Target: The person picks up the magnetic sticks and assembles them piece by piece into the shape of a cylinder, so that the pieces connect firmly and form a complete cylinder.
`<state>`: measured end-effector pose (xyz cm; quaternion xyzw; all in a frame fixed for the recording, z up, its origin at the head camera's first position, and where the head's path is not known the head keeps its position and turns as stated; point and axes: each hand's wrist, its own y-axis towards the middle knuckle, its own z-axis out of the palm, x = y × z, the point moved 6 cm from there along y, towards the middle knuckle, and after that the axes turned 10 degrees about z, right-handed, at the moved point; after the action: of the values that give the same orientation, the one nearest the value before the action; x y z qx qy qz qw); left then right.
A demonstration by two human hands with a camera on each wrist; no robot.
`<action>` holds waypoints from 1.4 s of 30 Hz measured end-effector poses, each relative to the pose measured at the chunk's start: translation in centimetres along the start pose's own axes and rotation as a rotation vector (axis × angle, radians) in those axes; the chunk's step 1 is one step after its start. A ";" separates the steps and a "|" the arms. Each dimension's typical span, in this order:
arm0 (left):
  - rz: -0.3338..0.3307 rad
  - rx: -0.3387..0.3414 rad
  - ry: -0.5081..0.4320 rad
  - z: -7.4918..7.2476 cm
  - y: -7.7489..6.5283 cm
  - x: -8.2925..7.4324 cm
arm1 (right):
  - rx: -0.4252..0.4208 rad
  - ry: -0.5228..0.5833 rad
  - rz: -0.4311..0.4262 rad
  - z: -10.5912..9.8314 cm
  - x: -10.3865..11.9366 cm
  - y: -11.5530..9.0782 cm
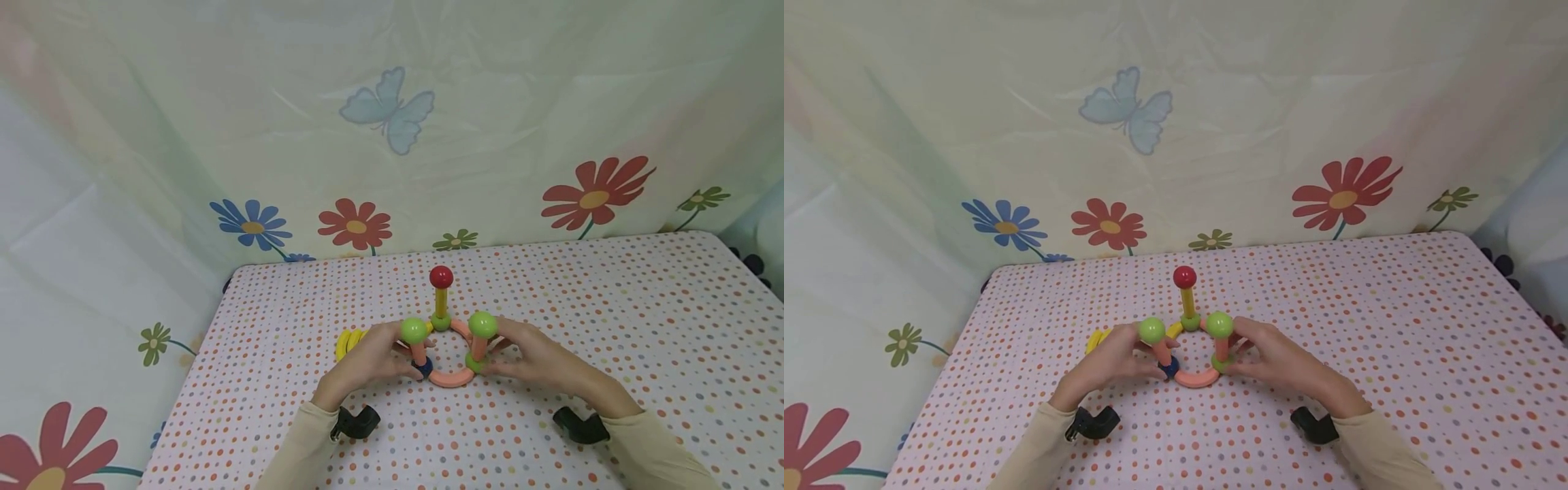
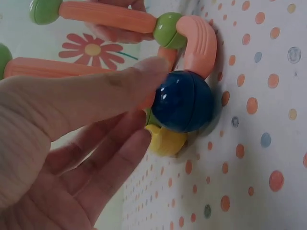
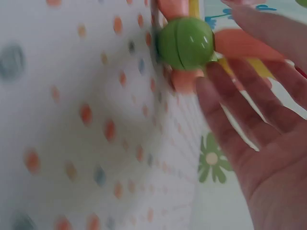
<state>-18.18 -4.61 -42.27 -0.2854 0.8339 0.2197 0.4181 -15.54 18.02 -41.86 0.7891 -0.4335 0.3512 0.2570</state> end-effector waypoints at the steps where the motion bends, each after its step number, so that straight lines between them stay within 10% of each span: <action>1: -0.001 -0.009 0.023 -0.2 -0.2 0.0 | 0.007 -0.018 -0.005 -0.3 0.1 0.0; 13: -0.199 -0.360 0.237 -5.2 -4.8 1.8 | -0.147 -0.187 -0.023 -6.0 2.7 2.7; 28: -0.329 -0.261 0.420 -1.3 -3.8 2.4 | -0.069 -0.092 -0.069 -5.7 5.4 7.8; 42: -0.342 -0.282 0.349 -2.3 -2.7 2.1 | -0.096 -0.103 -0.106 -4.5 5.0 8.6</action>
<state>-18.71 -8.65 -43.09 -0.5111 0.7941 0.2073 0.2552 -22.60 14.44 -34.30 0.8147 -0.4200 0.2749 0.2903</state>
